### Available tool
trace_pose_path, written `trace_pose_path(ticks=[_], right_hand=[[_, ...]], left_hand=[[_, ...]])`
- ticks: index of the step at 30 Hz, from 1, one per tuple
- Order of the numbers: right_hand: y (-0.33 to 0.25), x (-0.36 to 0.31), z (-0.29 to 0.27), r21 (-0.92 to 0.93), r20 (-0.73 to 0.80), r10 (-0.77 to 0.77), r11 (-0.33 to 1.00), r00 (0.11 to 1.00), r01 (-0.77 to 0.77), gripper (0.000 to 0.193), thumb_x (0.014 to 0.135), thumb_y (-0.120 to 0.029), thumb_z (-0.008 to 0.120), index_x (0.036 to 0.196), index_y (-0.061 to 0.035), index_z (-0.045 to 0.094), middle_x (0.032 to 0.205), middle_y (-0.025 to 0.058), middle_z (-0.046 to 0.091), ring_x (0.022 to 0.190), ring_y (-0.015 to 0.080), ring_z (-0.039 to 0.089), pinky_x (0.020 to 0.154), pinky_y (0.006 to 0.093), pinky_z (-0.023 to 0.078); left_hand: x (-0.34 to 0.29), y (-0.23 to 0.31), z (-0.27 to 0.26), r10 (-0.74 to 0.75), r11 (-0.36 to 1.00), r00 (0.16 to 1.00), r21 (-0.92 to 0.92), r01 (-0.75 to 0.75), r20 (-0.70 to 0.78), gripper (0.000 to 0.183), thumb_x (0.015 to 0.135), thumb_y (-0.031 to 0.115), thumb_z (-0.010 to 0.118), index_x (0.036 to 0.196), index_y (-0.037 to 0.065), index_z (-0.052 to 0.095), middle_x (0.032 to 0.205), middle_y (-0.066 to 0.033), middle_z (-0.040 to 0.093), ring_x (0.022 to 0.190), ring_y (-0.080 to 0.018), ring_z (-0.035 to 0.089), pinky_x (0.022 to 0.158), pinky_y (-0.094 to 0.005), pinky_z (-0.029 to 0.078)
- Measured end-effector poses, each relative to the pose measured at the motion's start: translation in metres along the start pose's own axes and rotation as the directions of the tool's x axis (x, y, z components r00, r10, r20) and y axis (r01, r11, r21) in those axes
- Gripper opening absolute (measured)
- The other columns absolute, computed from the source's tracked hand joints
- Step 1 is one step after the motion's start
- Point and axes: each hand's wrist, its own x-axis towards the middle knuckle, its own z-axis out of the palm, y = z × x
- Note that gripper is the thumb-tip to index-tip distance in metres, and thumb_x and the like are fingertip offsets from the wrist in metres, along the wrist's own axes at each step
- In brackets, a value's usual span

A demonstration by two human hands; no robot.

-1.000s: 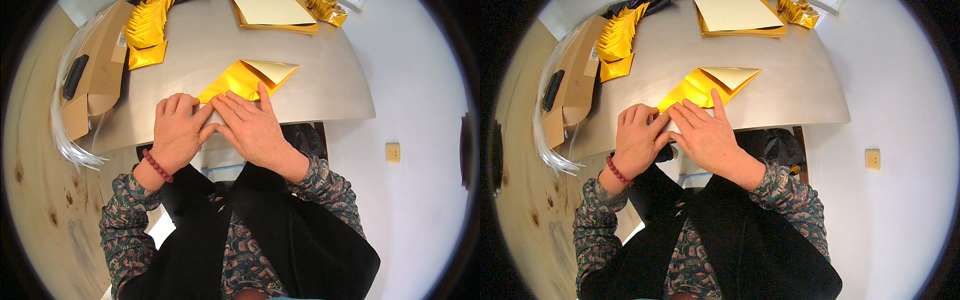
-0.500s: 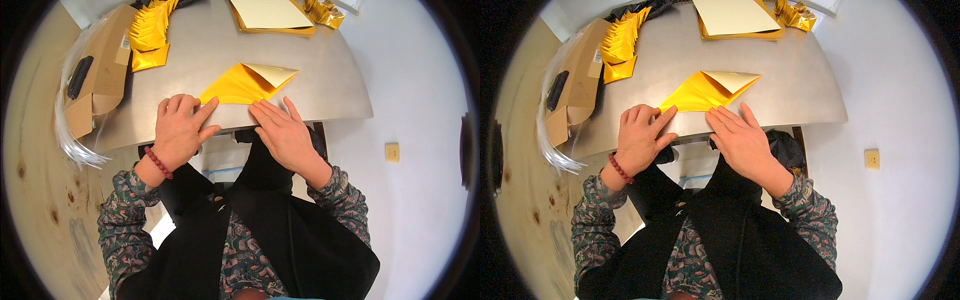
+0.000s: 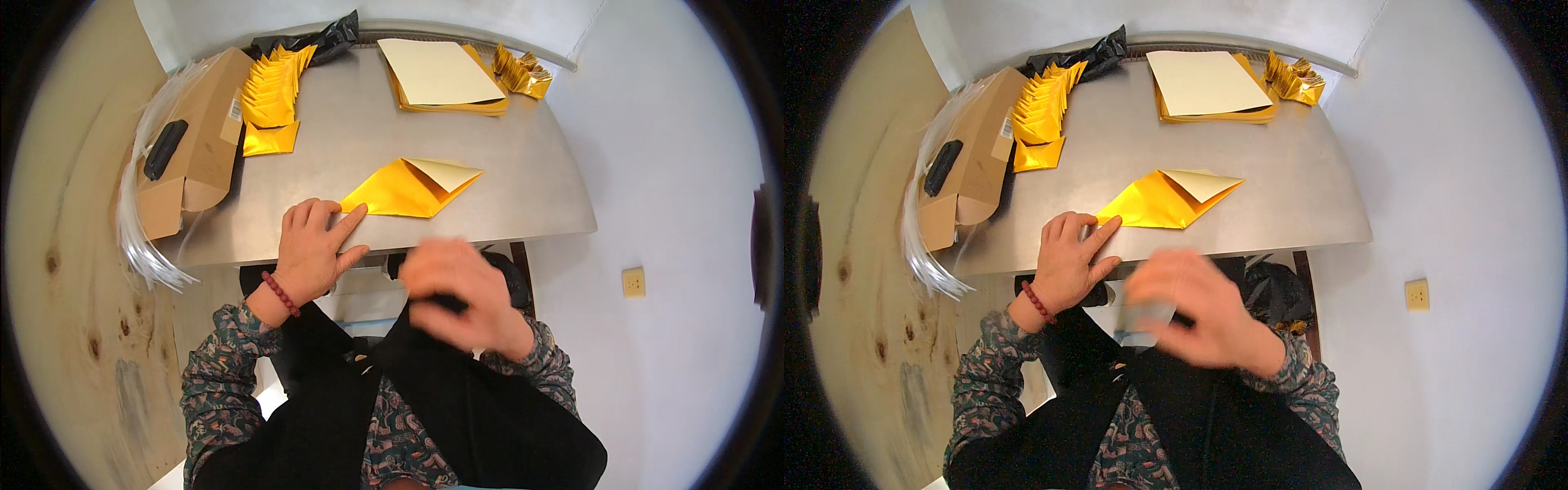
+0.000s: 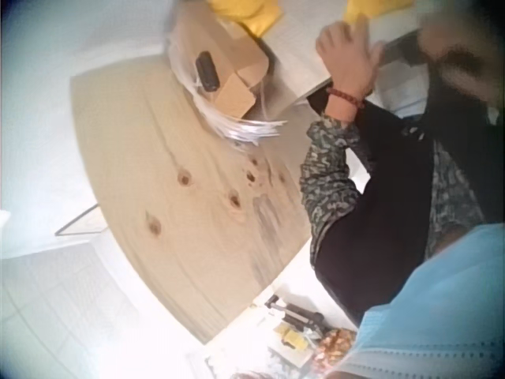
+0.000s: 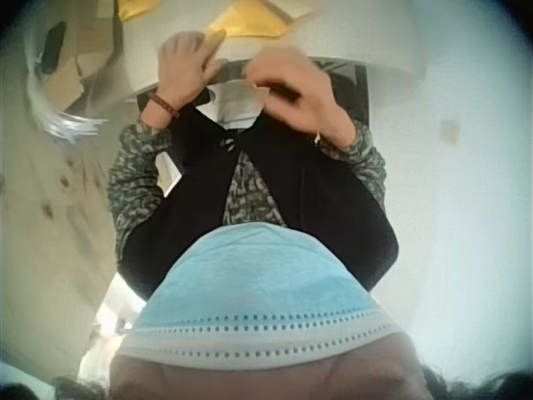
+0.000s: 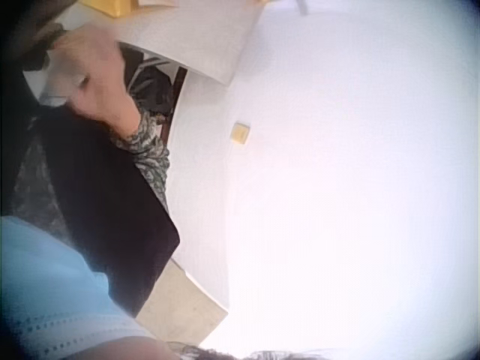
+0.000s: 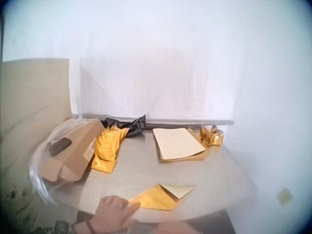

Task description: The person folds a single sheet of yellow paper by hand on a metal table, making multiple creases and shaping it into a compact folded form. The hands manipulate the paper directly without tools, and the finished folded piece is held at the end.

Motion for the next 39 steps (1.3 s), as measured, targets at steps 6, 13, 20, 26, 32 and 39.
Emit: trace_pose_path(ticks=[6,13,20,26,32,39], right_hand=[[-0.065,0.037,0.034,0.639,-0.312,-0.526,0.499,0.791,0.585,0.025,0.107,-0.029,0.072,0.100,-0.0060,0.078,0.109,0.0113,0.078,0.096,0.0288,0.074,0.095,0.0489,0.058],[-0.080,0.033,0.042,0.700,-0.406,-0.392,0.447,0.826,0.557,0.021,0.105,-0.010,0.072,0.085,-0.0050,0.077,0.090,0.0096,0.078,0.082,0.0233,0.072,0.090,0.0445,0.059],[-0.080,0.035,0.038,0.702,-0.356,-0.405,0.479,0.842,0.527,0.026,0.104,-0.010,0.073,0.077,-0.0068,0.073,0.088,0.0084,0.077,0.078,0.0222,0.070,0.086,0.0434,0.059],[-0.084,0.037,0.064,0.717,-0.506,-0.288,0.384,0.813,0.582,0.026,0.107,-0.013,0.071,0.083,-0.0035,0.073,0.093,0.0133,0.077,0.078,0.0251,0.069,0.083,0.0436,0.061],[-0.077,0.032,0.061,0.802,-0.411,-0.320,0.318,0.854,0.506,0.026,0.110,-0.016,0.069,0.090,-0.0003,0.074,0.097,0.0154,0.076,0.081,0.0271,0.071,0.083,0.0417,0.061],[-0.072,0.035,0.061,0.792,-0.419,-0.368,0.299,0.830,0.533,0.027,0.111,-0.017,0.067,0.089,-0.0020,0.073,0.095,0.0143,0.075,0.077,0.0259,0.073,0.079,0.0393,0.060]], left_hand=[[-0.001,-0.001,-0.004,-0.015,1.000,0.999,-0.017,0.015,0.029,0.061,0.095,0.040,0.077,0.150,0.018,0.066,0.131,-0.0132,0.060,0.126,-0.0367,0.053,0.112,-0.0505,0.040],[-0.003,-0.001,-0.001,-0.017,1.000,1.000,-0.009,0.017,-0.003,0.057,0.096,0.045,0.075,0.147,0.020,0.068,0.132,-0.0128,0.059,0.126,-0.0359,0.052,0.112,-0.0500,0.040],[-0.004,-0.001,-0.002,-0.029,1.000,0.999,-0.004,0.029,0.030,0.060,0.097,0.041,0.074,0.152,0.020,0.065,0.134,-0.0137,0.059,0.128,-0.0372,0.051,0.114,-0.0509,0.039],[-0.004,0.000,-0.002,-0.037,0.999,0.999,0.004,0.037,0.019,0.056,0.097,0.046,0.073,0.148,0.021,0.068,0.133,-0.0128,0.059,0.127,-0.0359,0.051,0.112,-0.0501,0.040],[-0.004,0.000,-0.003,-0.034,0.999,0.999,0.003,0.034,0.015,0.057,0.098,0.047,0.072,0.148,0.021,0.068,0.133,-0.0127,0.058,0.127,-0.0355,0.051,0.112,-0.0496,0.040],[-0.005,-0.001,-0.003,-0.038,0.999,0.999,0.009,0.038,0.019,0.057,0.098,0.048,0.071,0.148,0.021,0.068,0.134,-0.0129,0.058,0.127,-0.0355,0.051,0.112,-0.0496,0.040]])
